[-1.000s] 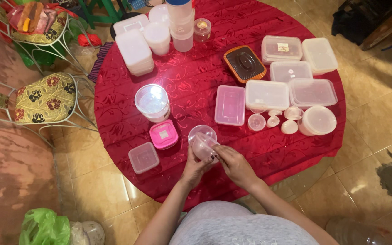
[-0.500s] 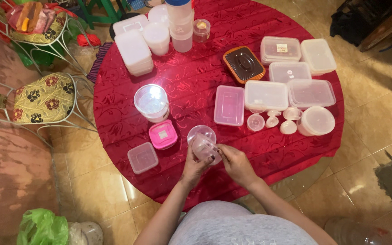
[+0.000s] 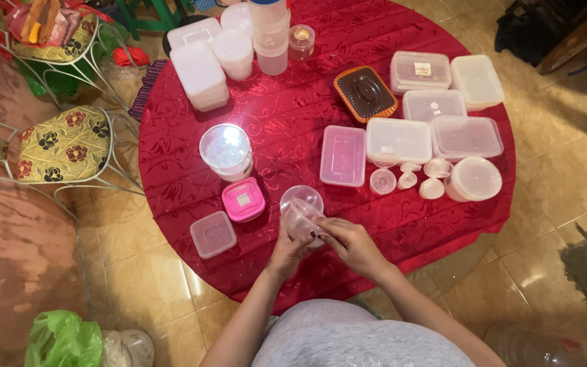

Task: The person opens and closes various plastic containers and lids on a red tablecloth, separating lids from bases and stacking them. The person handles small round containers, rectangular containers, and assorted lids, placing them in piles on the table.

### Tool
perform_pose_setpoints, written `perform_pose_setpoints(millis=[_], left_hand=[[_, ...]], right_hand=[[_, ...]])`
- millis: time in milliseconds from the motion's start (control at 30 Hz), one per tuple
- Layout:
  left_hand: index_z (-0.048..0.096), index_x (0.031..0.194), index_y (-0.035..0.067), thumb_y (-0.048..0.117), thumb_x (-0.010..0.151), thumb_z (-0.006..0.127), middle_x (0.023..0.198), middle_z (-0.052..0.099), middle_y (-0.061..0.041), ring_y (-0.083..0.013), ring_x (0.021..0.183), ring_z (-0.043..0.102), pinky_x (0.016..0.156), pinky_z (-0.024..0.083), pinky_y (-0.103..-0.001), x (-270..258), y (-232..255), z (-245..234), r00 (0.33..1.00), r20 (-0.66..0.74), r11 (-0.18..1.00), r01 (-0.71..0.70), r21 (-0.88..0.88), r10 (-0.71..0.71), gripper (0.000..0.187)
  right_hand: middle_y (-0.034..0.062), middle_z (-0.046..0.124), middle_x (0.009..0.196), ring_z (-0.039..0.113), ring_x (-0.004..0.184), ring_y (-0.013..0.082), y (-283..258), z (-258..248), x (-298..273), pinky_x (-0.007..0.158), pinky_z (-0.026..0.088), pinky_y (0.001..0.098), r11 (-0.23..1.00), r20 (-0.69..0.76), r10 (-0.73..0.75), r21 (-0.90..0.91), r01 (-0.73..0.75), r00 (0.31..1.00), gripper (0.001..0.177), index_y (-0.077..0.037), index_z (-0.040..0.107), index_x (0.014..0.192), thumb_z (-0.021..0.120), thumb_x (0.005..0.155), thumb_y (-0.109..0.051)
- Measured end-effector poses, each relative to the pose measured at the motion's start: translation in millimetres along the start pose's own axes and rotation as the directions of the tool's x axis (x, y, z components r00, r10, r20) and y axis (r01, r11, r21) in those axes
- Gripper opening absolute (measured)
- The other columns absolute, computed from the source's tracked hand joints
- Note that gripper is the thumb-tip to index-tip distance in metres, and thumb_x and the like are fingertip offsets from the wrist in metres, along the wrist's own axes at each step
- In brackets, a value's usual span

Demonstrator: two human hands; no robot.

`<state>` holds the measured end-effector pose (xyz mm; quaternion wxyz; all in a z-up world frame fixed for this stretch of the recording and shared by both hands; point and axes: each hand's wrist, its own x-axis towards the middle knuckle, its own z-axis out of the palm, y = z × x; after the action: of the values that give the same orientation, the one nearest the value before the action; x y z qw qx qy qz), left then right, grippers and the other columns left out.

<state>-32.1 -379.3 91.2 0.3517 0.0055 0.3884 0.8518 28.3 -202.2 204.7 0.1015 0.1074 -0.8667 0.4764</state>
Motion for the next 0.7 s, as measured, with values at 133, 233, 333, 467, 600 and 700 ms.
perform_pose_setpoints(millis=[133,233,333,467,600,700], left_hand=[[0.017,0.159,0.030,0.019,0.079,0.084,0.151,0.044,-0.010,-0.0292,0.134,0.054,0.099,0.058,-0.047,0.3,2.9,-1.8,1.000,0.022,0.999,-0.004,0.033,0.004,0.105],[0.018,0.157,0.029,0.020,0.078,0.082,0.149,0.046,-0.009,-0.0286,0.134,0.054,0.098,0.059,-0.046,-3.8,7.4,1.1,0.999,0.041,1.000,0.009,0.017,-0.009,0.102],[0.019,0.156,0.029,0.028,0.075,0.082,0.146,0.049,-0.010,-0.0284,0.131,0.056,0.095,0.059,-0.044,-6.0,13.0,3.8,0.999,0.037,1.000,0.016,0.015,-0.016,0.102],[0.028,0.156,0.027,0.044,0.073,0.079,0.143,0.053,-0.010,-0.0242,0.126,0.058,0.090,0.058,-0.040,-8.2,15.3,-2.1,0.998,0.052,0.999,0.022,0.028,-0.024,0.099],[0.039,0.155,0.016,0.050,0.083,0.072,0.141,0.056,-0.009,-0.0244,0.125,0.061,0.096,0.061,-0.039,-5.2,9.3,-13.1,0.995,0.078,0.996,0.064,-0.065,-0.059,0.086],[0.042,0.156,0.013,0.053,0.090,0.065,0.142,0.060,-0.011,-0.0229,0.119,0.064,0.090,0.061,-0.035,-1.1,4.0,-18.9,0.997,0.027,0.991,0.080,-0.107,-0.077,0.081]], right_hand=[[0.0197,0.074,0.119,0.074,0.107,0.0323,3.4,-0.1,-1.2,0.088,0.060,0.0383,0.998,-0.019,0.060,0.021,-0.060,0.998,0.026,0.000,0.069,0.121,0.065,0.098,-0.010],[0.0209,0.074,0.114,0.076,0.098,0.0319,4.7,-2.0,-1.6,0.082,0.060,0.0377,0.991,-0.055,0.134,0.012,-0.133,0.990,0.028,-0.001,0.068,0.125,0.063,0.098,-0.011],[0.0205,0.075,0.108,0.077,0.092,0.0298,5.6,-4.6,0.2,0.078,0.060,0.0364,0.983,-0.095,0.183,0.021,-0.181,0.979,0.028,-0.001,0.066,0.125,0.062,0.100,-0.011],[0.0199,0.076,0.100,0.079,0.089,0.0258,9.9,-10.7,3.2,0.075,0.060,0.0344,0.975,-0.181,0.218,0.007,-0.221,0.959,0.025,0.000,0.066,0.123,0.061,0.100,-0.010],[0.0200,0.075,0.100,0.078,0.086,0.0243,15.8,-15.1,5.5,0.071,0.059,0.0338,0.970,-0.247,0.218,-0.050,-0.237,0.944,0.023,0.000,0.066,0.120,0.063,0.100,-0.009],[0.0194,0.075,0.095,0.078,0.083,0.0244,20.4,-16.1,5.9,0.069,0.058,0.0343,0.961,-0.281,0.238,-0.073,-0.268,0.930,0.021,0.000,0.067,0.118,0.063,0.099,-0.008]])
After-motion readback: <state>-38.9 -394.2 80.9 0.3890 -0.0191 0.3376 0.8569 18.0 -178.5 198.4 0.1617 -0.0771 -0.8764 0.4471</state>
